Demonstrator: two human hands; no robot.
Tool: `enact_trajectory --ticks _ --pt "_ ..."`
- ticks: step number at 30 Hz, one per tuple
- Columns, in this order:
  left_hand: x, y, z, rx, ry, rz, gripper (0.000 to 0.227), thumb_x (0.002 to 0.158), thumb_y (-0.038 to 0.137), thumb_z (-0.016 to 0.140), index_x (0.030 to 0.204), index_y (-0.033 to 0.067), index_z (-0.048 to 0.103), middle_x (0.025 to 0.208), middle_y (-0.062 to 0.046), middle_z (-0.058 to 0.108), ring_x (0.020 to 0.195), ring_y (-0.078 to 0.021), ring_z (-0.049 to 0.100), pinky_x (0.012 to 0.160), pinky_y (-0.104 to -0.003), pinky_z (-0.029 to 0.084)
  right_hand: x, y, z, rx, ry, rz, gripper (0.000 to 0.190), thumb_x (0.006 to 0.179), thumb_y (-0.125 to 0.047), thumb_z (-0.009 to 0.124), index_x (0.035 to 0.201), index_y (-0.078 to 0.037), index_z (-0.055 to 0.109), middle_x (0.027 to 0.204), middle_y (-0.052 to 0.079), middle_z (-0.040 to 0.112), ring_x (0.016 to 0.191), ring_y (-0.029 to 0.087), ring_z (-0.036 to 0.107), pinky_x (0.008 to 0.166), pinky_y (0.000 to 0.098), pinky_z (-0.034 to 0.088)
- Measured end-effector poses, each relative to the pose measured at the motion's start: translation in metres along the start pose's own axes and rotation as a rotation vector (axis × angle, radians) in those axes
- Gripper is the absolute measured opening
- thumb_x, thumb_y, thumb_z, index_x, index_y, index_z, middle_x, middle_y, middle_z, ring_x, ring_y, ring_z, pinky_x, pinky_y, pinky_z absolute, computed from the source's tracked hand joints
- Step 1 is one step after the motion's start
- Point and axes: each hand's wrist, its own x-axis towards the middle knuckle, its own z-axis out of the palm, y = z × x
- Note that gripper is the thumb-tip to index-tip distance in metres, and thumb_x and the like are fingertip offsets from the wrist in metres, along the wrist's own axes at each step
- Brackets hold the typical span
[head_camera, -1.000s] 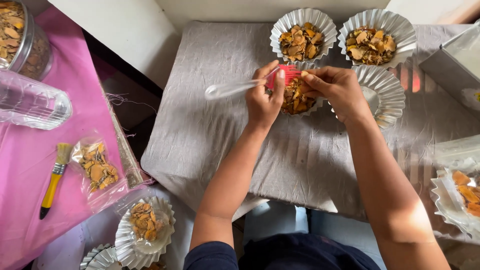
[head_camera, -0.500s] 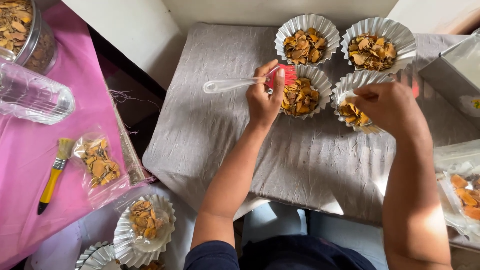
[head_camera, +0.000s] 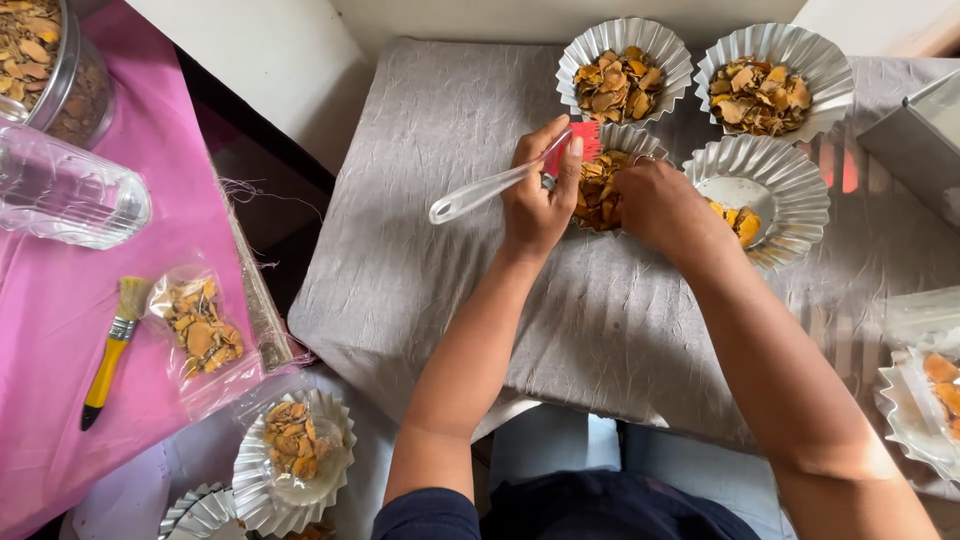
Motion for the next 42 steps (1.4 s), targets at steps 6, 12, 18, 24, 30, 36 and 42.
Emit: enact_trajectory --ticks 6,12,18,24,30,36,42 --pt "-0.005 0.001 0.005 0.081 -0.145 -0.126 0.026 0.102 0.028 0.066 0.122 0.0117 0.067 0.103 -0.012 0.075 0.095 -0.0323 0.075 0.079 -0.041 0.062 -0.011 -0.002 -0.029 0.15 0.041 0.017 0.018 0.091 -0.022 0.068 0.096 -0.005 0.073 0.092 0.021 0.072 0.089 0.045 0.071 0.079 0.0537 0.059" --pt "-0.01 0.013 0.0 -0.093 -0.019 -0.058 0.029 0.104 0.027 0.067 0.131 0.0157 0.066 0.107 -0.009 0.075 0.094 -0.0212 0.074 0.084 -0.034 0.062 -0.028 -0.015 -0.064 0.964 0.374 0.054 0.015 0.1 -0.01 0.078 0.11 -0.001 0.074 0.093 0.018 0.074 0.089 0.022 0.074 0.075 0.0321 0.06" --pt "-0.027 -0.007 0.021 -0.023 -0.201 0.0 0.028 0.104 0.029 0.063 0.126 0.0121 0.067 0.092 -0.007 0.074 0.074 -0.0155 0.07 0.071 -0.027 0.061 -0.034 -0.025 -0.063 1.452 0.333 0.176 0.019 0.097 -0.002 0.072 0.115 0.006 0.068 0.104 0.021 0.074 0.087 0.017 0.075 0.078 0.0237 0.066" --pt "-0.022 0.003 0.015 -0.113 -0.149 -0.047 0.029 0.105 0.029 0.064 0.129 0.0117 0.065 0.099 -0.008 0.075 0.081 -0.0178 0.073 0.075 -0.03 0.061 -0.038 -0.015 -0.051 1.362 0.417 0.109 0.018 0.1 -0.002 0.074 0.115 0.008 0.069 0.101 0.024 0.073 0.093 0.024 0.074 0.082 0.035 0.065" --pt "-0.003 0.018 -0.002 0.045 -0.161 -0.139 0.035 0.107 0.031 0.054 0.127 0.0036 0.063 0.12 -0.011 0.073 0.11 -0.0234 0.074 0.095 -0.032 0.062 -0.073 -0.012 -0.112 0.558 0.386 0.232 0.017 0.099 -0.005 0.072 0.115 0.001 0.075 0.105 0.015 0.076 0.088 0.021 0.074 0.084 0.032 0.062" --pt "-0.008 0.006 0.001 0.165 -0.216 -0.167 0.041 0.107 0.041 0.048 0.13 0.0092 0.062 0.118 -0.009 0.076 0.097 -0.0208 0.079 0.079 -0.03 0.066 -0.088 0.004 -0.089 0.243 0.077 0.268 0.056 0.099 -0.043 0.062 0.14 -0.006 0.061 0.141 0.024 0.058 0.114 0.043 0.064 0.096 0.0579 0.05" --pt "-0.011 -0.003 0.001 0.164 -0.264 -0.324 0.045 0.104 0.049 0.045 0.128 0.0145 0.062 0.115 -0.008 0.077 0.061 -0.0134 0.074 0.057 -0.026 0.063 -0.093 -0.004 -0.101 0.2 -0.128 0.378 0.066 0.089 -0.044 0.073 0.144 -0.013 0.057 0.116 0.016 0.072 0.105 0.034 0.069 0.085 0.0496 0.055"
